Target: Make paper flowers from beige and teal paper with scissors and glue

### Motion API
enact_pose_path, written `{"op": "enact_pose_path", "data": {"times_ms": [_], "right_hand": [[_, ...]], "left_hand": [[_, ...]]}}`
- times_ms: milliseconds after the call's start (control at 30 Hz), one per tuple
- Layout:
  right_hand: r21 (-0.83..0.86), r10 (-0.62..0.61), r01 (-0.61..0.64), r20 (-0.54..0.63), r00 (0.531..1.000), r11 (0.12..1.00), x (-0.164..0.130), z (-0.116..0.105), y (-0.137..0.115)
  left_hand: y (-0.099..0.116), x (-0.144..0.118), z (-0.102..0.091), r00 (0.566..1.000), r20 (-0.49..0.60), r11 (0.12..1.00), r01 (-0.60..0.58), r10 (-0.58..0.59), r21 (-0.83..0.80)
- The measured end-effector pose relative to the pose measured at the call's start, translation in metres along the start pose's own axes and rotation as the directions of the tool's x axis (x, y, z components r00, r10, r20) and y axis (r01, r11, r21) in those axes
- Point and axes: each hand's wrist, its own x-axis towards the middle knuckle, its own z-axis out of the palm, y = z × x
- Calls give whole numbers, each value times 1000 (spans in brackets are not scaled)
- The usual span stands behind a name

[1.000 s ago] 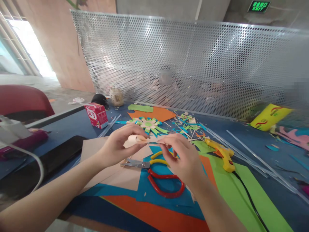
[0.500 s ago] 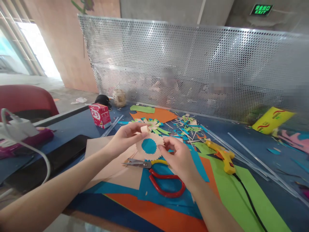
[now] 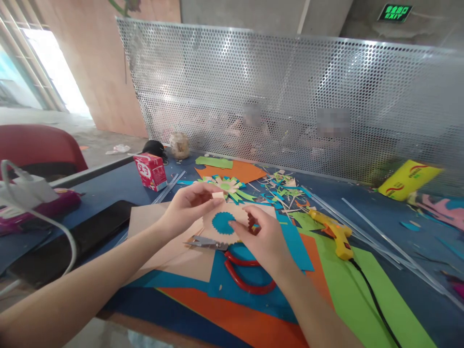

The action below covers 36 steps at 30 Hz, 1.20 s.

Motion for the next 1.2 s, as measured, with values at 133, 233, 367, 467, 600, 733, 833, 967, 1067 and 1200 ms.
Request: {"op": "enact_pose_path", "data": {"times_ms": [133, 233, 367, 467, 600, 733, 833, 967, 1067, 1200], "right_hand": [[-293, -480, 423, -160, 863, 857, -3, -12, -4], [-381, -748, 662, -138, 650, 645, -4, -25, -8], [-405, -841, 760, -48, 538, 509, -5, -31, -12], [-416, -851, 764, -46, 523, 493, -5, -29, -15], [-397, -845, 769, -36, 533, 502, -5, -27, -17], [-396, -807, 742, 3, 591, 541, -5, -27, -19], [-414, -799, 738, 42, 600, 533, -6, -26, -17], [-412, -792, 736, 52, 608, 538, -7, -26, -16], [-363, -778, 734, 38, 628, 575, -7, -26, -16], [-193, -641, 626, -19, 767, 755, -9, -18, -13]], "left_hand": [[18, -6, -5, 862, 190, 847, -501, 470, 179], [32, -9, -8, 683, 288, 630, -730, 671, 266], [38, -11, -11, 587, 357, 495, -808, 727, 320], [35, -12, -11, 570, 402, 467, -820, 716, 330], [32, -15, -9, 599, 404, 480, -799, 691, 363], [33, -18, -9, 665, 442, 563, -746, 602, 355], [32, -19, -9, 679, 445, 613, -728, 584, 308], [29, -18, -9, 706, 428, 648, -700, 565, 299], [28, -16, -7, 745, 383, 663, -664, 546, 346], [26, -15, -3, 870, 256, 792, -490, 421, 364]]}}
